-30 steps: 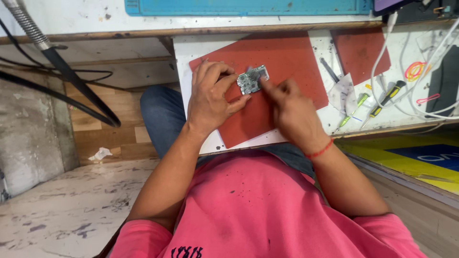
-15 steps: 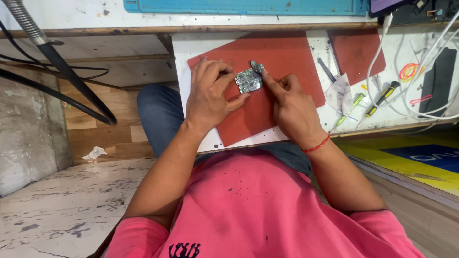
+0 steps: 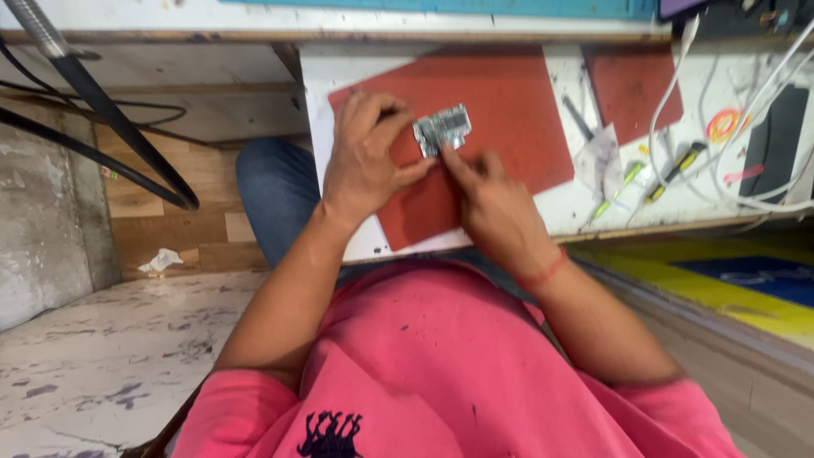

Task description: The person scrapes a small circuit board with a metal tool on a red mat, then uses a hot air gun to apply heat to the board. The person holds the board with one hand while operating the tool with the other.

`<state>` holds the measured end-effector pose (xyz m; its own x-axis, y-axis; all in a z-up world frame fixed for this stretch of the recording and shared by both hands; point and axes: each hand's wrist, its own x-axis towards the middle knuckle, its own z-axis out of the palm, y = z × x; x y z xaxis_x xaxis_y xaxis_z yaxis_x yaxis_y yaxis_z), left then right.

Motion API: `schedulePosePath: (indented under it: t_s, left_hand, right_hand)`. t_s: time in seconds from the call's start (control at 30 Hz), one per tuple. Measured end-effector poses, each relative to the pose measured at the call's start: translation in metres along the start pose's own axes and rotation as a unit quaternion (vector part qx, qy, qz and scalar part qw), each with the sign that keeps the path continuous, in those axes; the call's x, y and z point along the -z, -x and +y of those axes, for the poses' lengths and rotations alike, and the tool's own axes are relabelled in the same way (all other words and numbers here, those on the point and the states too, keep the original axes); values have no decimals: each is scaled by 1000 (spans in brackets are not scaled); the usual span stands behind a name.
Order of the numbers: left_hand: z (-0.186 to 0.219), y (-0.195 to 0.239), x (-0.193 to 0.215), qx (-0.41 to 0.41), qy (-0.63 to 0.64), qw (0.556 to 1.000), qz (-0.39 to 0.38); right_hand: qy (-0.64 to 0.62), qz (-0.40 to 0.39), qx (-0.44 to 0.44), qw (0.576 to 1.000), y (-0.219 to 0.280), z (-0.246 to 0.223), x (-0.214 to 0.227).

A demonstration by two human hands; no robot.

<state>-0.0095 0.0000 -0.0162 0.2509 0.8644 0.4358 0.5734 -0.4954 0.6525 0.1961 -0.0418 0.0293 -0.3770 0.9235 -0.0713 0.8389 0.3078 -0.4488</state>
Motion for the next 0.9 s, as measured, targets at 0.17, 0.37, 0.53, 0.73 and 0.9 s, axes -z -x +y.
schedulePosePath:
  t_s: [0.17,0.37,0.53,0.73,0.9]
  left_hand:
    - [3,-7,4,-2,-13,1000,-7]
    - [6,-1,2,13,-15,1000,-23]
    - [4,3,-2,-25,-41,999,12]
    - [1,0,-3,-13,-20,1000,-2]
    - [2,-2,3,-2,-29,1000,1]
  right_hand:
    - [1,-12,14,1000,-7,6,3]
    - [10,0,27,1000,0,24,7]
    - [-17,30,14,999,1,28,-1]
    - [4,59,15,998,-1,26,5]
    - [-14,-20,18,1000,-8,19,9]
